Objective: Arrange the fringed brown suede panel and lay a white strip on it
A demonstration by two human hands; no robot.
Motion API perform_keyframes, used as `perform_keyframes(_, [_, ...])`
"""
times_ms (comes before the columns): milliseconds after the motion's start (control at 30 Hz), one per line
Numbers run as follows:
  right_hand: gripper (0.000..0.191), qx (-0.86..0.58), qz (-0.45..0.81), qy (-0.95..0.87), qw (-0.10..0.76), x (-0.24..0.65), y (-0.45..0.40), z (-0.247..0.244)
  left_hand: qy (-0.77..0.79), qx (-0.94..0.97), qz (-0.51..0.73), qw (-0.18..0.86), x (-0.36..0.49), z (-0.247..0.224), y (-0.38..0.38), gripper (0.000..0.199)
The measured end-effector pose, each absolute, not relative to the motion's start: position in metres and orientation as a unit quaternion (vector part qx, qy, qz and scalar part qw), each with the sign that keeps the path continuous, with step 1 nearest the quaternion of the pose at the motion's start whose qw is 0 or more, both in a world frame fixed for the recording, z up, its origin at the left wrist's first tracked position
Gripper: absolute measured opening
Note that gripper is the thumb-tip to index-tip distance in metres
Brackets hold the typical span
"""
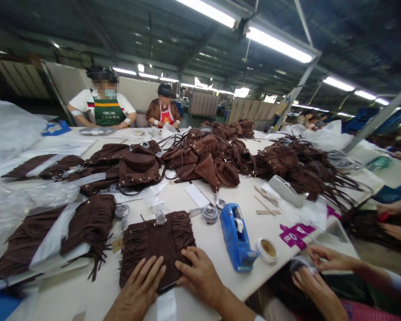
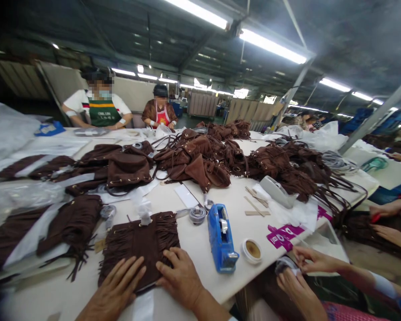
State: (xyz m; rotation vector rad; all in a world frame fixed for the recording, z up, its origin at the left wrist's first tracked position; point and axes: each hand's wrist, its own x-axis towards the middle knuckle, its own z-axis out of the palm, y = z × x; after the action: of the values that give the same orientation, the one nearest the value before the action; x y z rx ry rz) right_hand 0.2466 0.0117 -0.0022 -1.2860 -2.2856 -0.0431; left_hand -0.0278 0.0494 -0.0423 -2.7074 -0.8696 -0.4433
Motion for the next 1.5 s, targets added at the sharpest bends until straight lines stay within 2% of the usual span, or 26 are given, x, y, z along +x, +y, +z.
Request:
perform_keyframes(100, [0.045,-0.477,0.011,-0.851,0.220,0.247,0.010,0.019,-0.301,-0.942,-0.122,0.085,-0.026,-0.047,0.049,0.067])
perform_keyframes(167, [0.038,-0.473,0.039,-0.858,0.198,0.244,0.021,0.042,-0.307,-0.945,-0.099,0.060,-0.023,-0.046,0.050,0.066])
perform_keyframes(233, [0.028,-0.485,0.065,-0.845,0.215,0.235,0.046,0.066,-0.310,-0.946,-0.086,0.046,-0.021,-0.040,0.052,0.063])
perform_keyframes(267, [0.029,-0.499,0.072,-0.829,0.242,0.228,0.064,0.075,-0.310,-0.946,-0.084,0.041,-0.019,-0.035,0.052,0.060])
perform_keyframes(300, [0.036,-0.512,0.077,-0.811,0.273,0.221,0.085,0.081,-0.309,-0.947,-0.083,0.037,-0.018,-0.028,0.053,0.057])
perform_keyframes(367, [0.067,-0.525,0.091,-0.787,0.311,0.204,0.129,0.085,-0.306,-0.948,-0.083,0.031,-0.015,-0.013,0.055,0.052])
perform_keyframes(433, [0.096,-0.539,0.128,-0.776,0.302,0.189,0.166,0.081,-0.310,-0.947,-0.085,0.026,-0.011,0.001,0.057,0.046])
perform_keyframes(467, [0.100,-0.546,0.149,-0.773,0.287,0.184,0.179,0.078,-0.317,-0.944,-0.087,0.019,-0.009,0.007,0.059,0.041])
perform_keyframes(500, [0.094,-0.550,0.167,-0.771,0.272,0.181,0.188,0.075,-0.328,-0.940,-0.092,0.007,-0.006,0.011,0.060,0.036])
perform_keyframes(600, [0.038,-0.530,0.184,-0.791,0.245,0.179,0.183,0.065,-0.373,-0.919,-0.121,-0.044,0.001,0.013,0.064,0.022])
perform_keyframes(633, [0.027,-0.512,0.174,-0.805,0.244,0.181,0.175,0.061,-0.385,-0.912,-0.131,-0.057,0.003,0.011,0.065,0.019])
perform_keyframes(667, [0.024,-0.496,0.158,-0.818,0.245,0.183,0.164,0.056,-0.396,-0.905,-0.141,-0.065,0.005,0.007,0.066,0.018])
perform_keyframes(767, [0.027,-0.452,0.078,-0.853,0.249,0.188,0.134,0.034,-0.418,-0.892,-0.162,-0.068,0.007,-0.007,0.066,0.015])
perform_keyframes(867, [0.022,-0.414,0.010,-0.880,0.235,0.191,0.113,0.008,-0.429,-0.884,-0.181,-0.049,0.005,-0.023,0.065,0.014])
perform_keyframes(967, [0.022,-0.412,0.021,-0.885,0.216,0.193,0.104,-0.007,-0.434,-0.871,-0.230,-0.010,0.003,-0.035,0.067,0.018])
perform_keyframes(1033, [0.032,-0.418,0.056,-0.883,0.208,0.195,0.101,-0.010,-0.439,-0.859,-0.262,0.009,0.002,-0.038,0.071,0.039])
perform_keyframes(1133, [0.047,-0.414,0.100,-0.883,0.198,0.198,0.098,-0.009,-0.434,-0.863,-0.258,0.001,0.004,-0.038,0.081,0.082])
perform_keyframes(1200, [0.052,-0.400,0.140,-0.885,0.193,0.202,0.100,-0.001,-0.424,-0.878,-0.221,-0.029,0.006,-0.042,0.089,0.096])
perform_keyframes(1233, [0.050,-0.390,0.168,-0.885,0.192,0.204,0.102,0.005,-0.425,-0.882,-0.196,-0.048,0.007,-0.046,0.092,0.097])
perform_keyframes(1300, [0.033,-0.405,0.227,-0.862,0.206,0.210,0.114,0.022,-0.434,-0.886,-0.136,-0.088,0.009,-0.057,0.097,0.094])
perform_keyframes(1367, [0.016,-0.491,0.245,-0.800,0.242,0.214,0.138,0.043,-0.440,-0.885,-0.098,-0.120,0.010,-0.065,0.102,0.087])
perform_keyframes(1433, [0.023,-0.594,0.210,-0.725,0.279,0.215,0.172,0.058,-0.437,-0.883,-0.089,-0.147,0.011,-0.065,0.104,0.078])
perform_keyframes(1500, [0.024,-0.632,0.180,-0.696,0.289,0.211,0.212,0.063,-0.446,-0.871,-0.093,-0.181,0.010,-0.056,0.104,0.066])
